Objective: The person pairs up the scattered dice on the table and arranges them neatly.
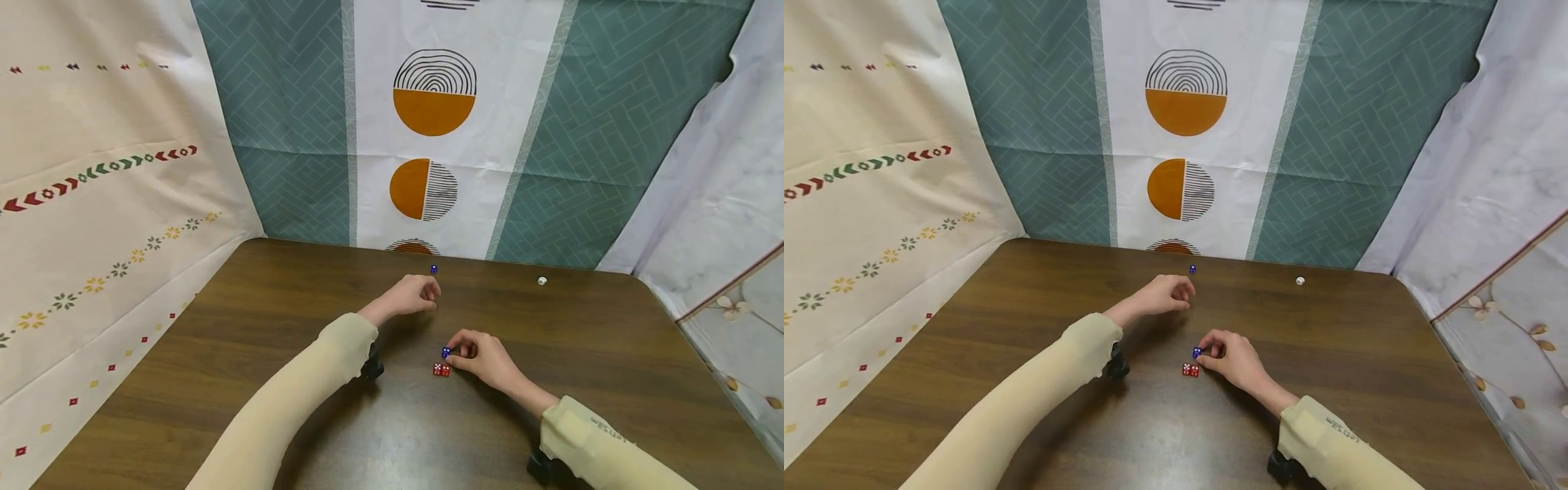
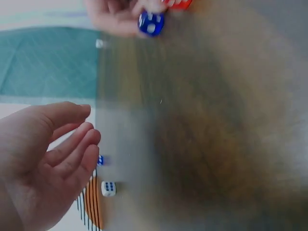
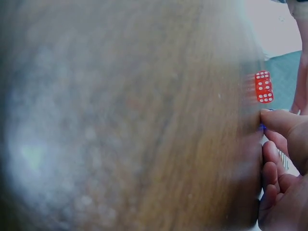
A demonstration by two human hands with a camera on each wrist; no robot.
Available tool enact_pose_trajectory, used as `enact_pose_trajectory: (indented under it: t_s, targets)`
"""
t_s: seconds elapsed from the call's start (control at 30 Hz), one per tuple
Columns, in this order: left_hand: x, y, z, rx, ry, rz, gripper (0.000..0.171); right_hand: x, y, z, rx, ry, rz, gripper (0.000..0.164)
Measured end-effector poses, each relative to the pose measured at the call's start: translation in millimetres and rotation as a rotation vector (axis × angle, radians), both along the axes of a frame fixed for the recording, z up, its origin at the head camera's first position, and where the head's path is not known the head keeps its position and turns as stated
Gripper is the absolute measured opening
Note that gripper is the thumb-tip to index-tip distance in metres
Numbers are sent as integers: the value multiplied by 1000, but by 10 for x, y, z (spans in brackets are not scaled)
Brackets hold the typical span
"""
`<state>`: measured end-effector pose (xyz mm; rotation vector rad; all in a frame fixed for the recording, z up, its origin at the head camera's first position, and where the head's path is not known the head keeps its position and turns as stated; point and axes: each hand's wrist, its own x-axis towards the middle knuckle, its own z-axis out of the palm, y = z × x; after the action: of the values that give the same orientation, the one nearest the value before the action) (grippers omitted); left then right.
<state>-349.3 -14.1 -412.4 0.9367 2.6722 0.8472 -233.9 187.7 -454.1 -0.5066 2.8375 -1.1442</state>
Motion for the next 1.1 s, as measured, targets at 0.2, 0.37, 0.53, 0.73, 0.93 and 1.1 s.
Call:
enact_pose_trajectory:
  t_s: [0.2,0.37,0.53,0.73,0.93,1.1]
  targets:
    - [-247,64,-3,-61,52,26,33,-8,9,19,-1,5,11,15]
    - [-383,123,-4,-130,113,71,40,-12,15,18,-2,2,18,15]
    - [-466,175,16,-198,158,89,54,-11,11,3,-3,-2,13,16]
    - [-527,206,-2,-284,115,120,67,-18,10,-18,-1,-5,8,15]
    - [-607,285,-23,-325,103,104,64,-15,25,-17,-6,8,19,15]
    - [-699,323,-103,-382,108,59,57,-16,29,-21,-10,19,28,15]
